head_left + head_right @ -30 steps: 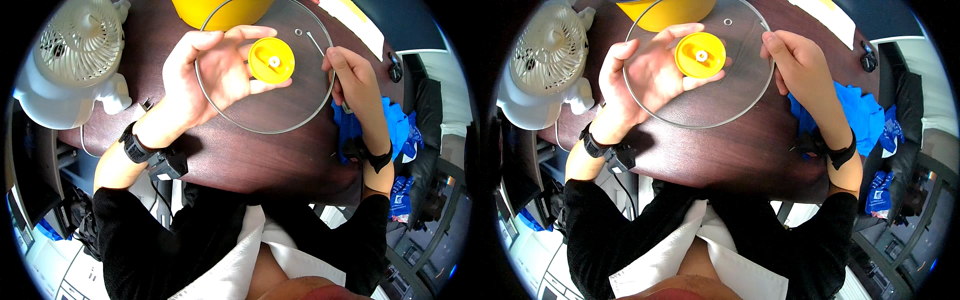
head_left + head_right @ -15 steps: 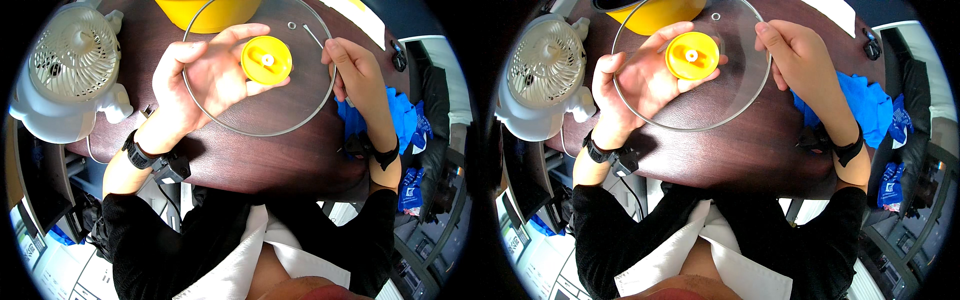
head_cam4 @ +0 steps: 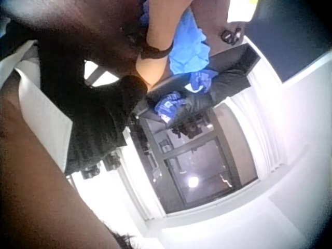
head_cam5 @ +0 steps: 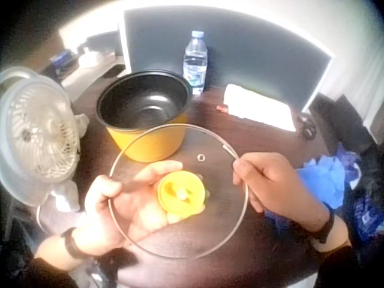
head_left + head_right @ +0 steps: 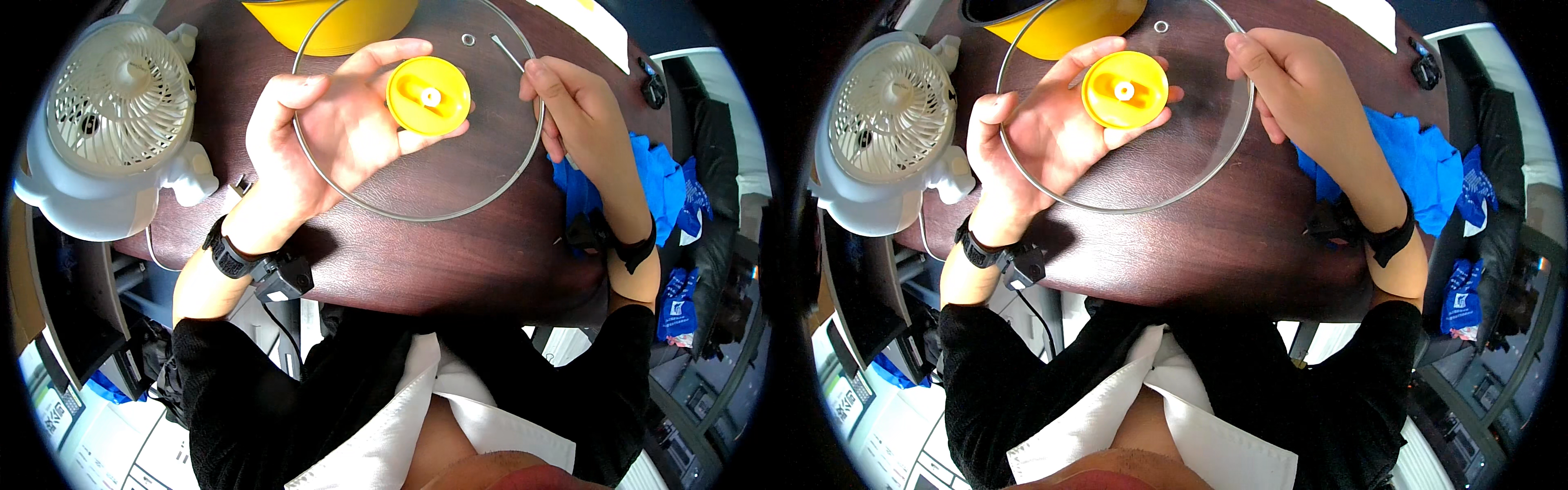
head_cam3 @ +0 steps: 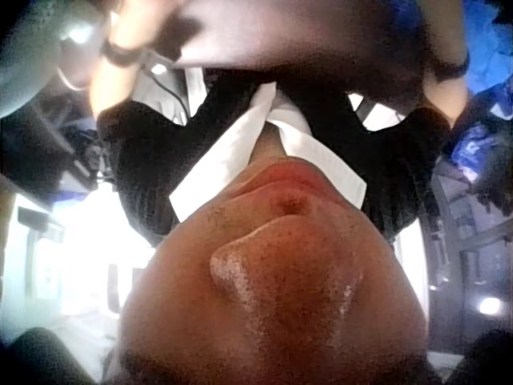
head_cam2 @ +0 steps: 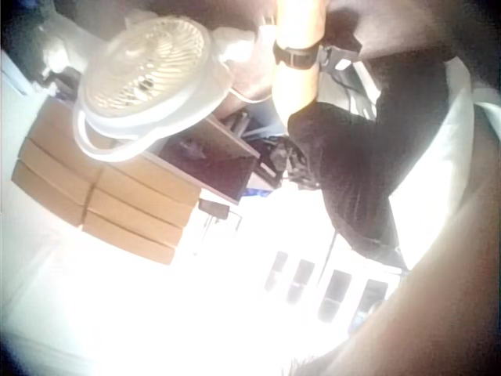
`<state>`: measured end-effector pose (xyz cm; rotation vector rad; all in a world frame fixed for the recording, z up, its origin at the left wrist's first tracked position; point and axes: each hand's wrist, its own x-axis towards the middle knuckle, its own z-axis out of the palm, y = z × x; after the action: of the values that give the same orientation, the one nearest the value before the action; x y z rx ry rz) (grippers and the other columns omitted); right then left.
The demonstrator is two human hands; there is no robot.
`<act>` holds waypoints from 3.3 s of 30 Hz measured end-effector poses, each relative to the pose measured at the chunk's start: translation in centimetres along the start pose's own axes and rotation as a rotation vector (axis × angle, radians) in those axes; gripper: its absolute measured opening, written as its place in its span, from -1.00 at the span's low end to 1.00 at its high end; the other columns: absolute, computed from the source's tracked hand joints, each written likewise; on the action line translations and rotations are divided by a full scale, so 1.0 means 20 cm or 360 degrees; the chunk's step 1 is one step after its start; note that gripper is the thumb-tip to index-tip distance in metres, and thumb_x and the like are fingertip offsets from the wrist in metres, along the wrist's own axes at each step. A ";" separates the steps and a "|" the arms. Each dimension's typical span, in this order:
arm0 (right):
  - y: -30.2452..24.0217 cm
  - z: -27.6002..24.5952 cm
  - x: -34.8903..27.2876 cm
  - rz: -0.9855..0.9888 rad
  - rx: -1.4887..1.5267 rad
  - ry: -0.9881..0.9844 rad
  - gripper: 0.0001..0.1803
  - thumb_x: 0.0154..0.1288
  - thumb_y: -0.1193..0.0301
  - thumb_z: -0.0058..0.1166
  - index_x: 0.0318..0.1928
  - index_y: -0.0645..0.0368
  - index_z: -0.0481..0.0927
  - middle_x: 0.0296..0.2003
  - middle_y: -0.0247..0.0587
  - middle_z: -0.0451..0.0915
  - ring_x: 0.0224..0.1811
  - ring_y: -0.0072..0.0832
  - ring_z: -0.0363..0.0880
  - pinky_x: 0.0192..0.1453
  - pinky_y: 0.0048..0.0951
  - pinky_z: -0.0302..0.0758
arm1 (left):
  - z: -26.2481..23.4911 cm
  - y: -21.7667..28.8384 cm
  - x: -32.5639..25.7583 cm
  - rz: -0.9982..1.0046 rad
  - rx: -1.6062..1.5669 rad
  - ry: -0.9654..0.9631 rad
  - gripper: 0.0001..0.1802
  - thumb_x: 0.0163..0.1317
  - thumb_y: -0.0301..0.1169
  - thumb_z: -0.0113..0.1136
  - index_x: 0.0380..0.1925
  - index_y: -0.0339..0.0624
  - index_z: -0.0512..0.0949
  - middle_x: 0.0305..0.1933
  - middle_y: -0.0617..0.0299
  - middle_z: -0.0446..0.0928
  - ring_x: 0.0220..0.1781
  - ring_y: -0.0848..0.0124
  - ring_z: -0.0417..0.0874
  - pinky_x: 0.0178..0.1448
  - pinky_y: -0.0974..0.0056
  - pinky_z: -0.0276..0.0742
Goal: The person assembles a yellow appliance by inserting a metal ring and a yellow plastic cap, then tightening a central screw with a screwdriver. The person then wipes the interior and exterior of the yellow appliance with a blue cloth.
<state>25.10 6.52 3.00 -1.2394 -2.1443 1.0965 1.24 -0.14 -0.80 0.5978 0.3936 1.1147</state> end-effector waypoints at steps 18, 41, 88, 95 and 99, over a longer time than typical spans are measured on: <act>0.01 0.00 0.01 0.0012 -0.0006 -0.0010 -0.57 0.49 0.15 -0.17 -0.36 0.23 0.56 -0.83 -0.38 0.33 -0.84 -0.66 0.35 -0.69 -0.63 0.23 | 0.01 -0.01 0.00 -0.0065 -0.0039 0.0026 0.07 0.01 0.18 0.08 0.38 -0.33 0.04 0.38 -0.29 0.16 0.42 -0.29 0.15 0.48 -0.19 0.07; 0.03 -0.02 0.00 0.0053 0.0063 -0.0082 -0.55 0.50 0.12 -0.18 -0.33 0.23 0.57 -0.81 -0.41 0.32 -0.83 -0.68 0.33 -0.70 -0.65 0.22 | 0.01 -0.01 0.02 -0.0134 -0.0091 -0.0026 0.12 -0.04 0.16 0.11 0.39 -0.39 0.00 0.39 -0.28 0.14 0.42 -0.28 0.14 0.49 -0.16 0.07; 0.27 -0.12 -0.61 -0.0187 -0.0701 -0.0626 -0.79 0.13 0.52 0.16 -0.19 0.01 0.63 -0.43 -0.29 0.49 -0.46 -0.32 0.53 -0.42 -0.38 0.40 | -0.01 -0.01 0.01 -0.0061 -0.0065 0.0093 0.12 0.00 0.13 0.11 0.38 -0.45 -0.04 0.41 -0.30 0.07 0.45 -0.31 0.06 0.52 -0.20 -0.04; 0.30 -0.15 -0.67 -0.0176 -0.0652 -0.0547 -0.89 0.19 0.47 0.16 -0.25 0.09 0.62 -0.46 -0.32 0.46 -0.52 -0.42 0.48 -0.44 -0.42 0.37 | 0.04 0.00 0.02 -0.0185 -0.0137 0.0123 0.07 0.07 0.14 0.03 0.38 -0.46 -0.03 0.43 -0.28 0.03 0.47 -0.26 0.03 0.55 -0.18 -0.09; 0.28 -0.14 -0.64 0.0007 -0.0524 -0.0577 -0.89 0.20 0.37 0.20 -0.30 0.11 0.59 -0.53 -0.31 0.43 -0.55 -0.46 0.45 -0.46 -0.43 0.33 | 0.04 -0.01 0.03 -0.0104 0.0060 0.0152 0.10 0.03 0.06 0.09 0.36 -0.54 -0.07 0.44 -0.31 0.00 0.48 -0.30 -0.05 0.57 -0.16 -0.17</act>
<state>36.48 -1.72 0.35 -1.2576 -2.6839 1.0654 2.11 0.18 -0.36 0.5627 0.5142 1.0777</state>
